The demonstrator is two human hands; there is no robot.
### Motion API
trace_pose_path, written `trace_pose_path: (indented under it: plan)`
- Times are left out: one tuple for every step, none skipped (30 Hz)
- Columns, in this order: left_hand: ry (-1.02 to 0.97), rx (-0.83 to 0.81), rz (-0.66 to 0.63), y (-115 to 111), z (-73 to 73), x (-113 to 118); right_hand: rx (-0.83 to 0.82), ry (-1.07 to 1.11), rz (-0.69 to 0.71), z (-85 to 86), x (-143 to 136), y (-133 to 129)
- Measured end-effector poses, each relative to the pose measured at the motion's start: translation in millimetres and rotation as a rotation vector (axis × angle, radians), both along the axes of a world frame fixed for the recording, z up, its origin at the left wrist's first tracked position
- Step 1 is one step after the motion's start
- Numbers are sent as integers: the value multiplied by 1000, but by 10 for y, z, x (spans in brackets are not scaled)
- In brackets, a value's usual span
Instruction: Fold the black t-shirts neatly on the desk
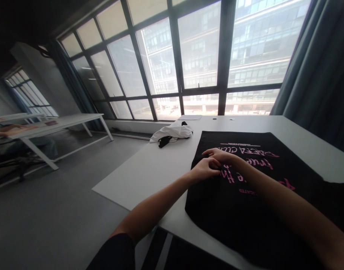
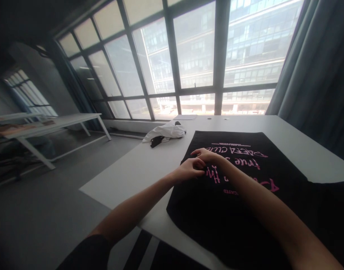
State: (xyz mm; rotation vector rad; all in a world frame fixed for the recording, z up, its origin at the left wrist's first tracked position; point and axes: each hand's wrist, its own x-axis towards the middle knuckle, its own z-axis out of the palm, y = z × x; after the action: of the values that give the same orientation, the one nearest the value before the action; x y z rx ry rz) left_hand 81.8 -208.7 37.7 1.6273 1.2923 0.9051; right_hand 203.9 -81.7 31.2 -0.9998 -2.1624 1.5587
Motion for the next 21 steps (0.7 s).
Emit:
trace_pose_path:
  plan:
    - [39,45,-7,-15,-42,14,12,-5,13,-30,13,8]
    - [89,97,-14,-38,-83,28,49,-7,11,-67,18,21]
    - [140,148,-23,-67,-122,43,105,-8,-1,-110,15,39]
    - [184,191,-37,-101,-158,60,173,-9,-19,-158,7,59]
    - [220,225,-52,-138,-190,78,242,-10,-39,-207,-3,80]
    - [248,252,-68,-176,-218,97,298,-16,-55,-256,-14,100]
    - [273,274,-82,-213,-243,118,337,-29,-65,-302,-23,119]
    - [295,293,-95,-249,-264,140,362,-41,-70,-344,-30,134]
    - [316,310,-104,-281,-281,163,380,-47,-72,-382,-34,146]
    - [332,323,-111,-309,-292,186,395,-46,-75,-415,-36,155]
    - [338,332,-117,-334,-297,208,414,-37,-78,-443,-37,162]
    - [337,337,-129,-355,-294,225,436,-21,-79,-466,-36,165]
    - [335,340,-143,-370,-282,235,456,-3,-77,-483,-35,167]
    - [341,344,-155,-377,-262,234,472,12,-71,-496,-35,167]
    - [360,348,-158,-374,-232,217,483,24,-63,-504,-34,166]
    - [395,352,-143,-358,-196,178,487,30,-56,-506,-34,164]
    - [440,355,-109,-326,-154,115,483,33,-50,-504,-34,161]
    - [491,356,-52,-279,-111,26,476,32,-43,-498,-33,157]
    - [542,352,20,-215,-70,-89,469,30,-36,-487,-33,152]
    - [589,345,99,-138,-37,-227,462,27,-32,-474,-32,145]
    - [634,329,178,-51,-14,-380,459,19,-30,-459,-32,137]
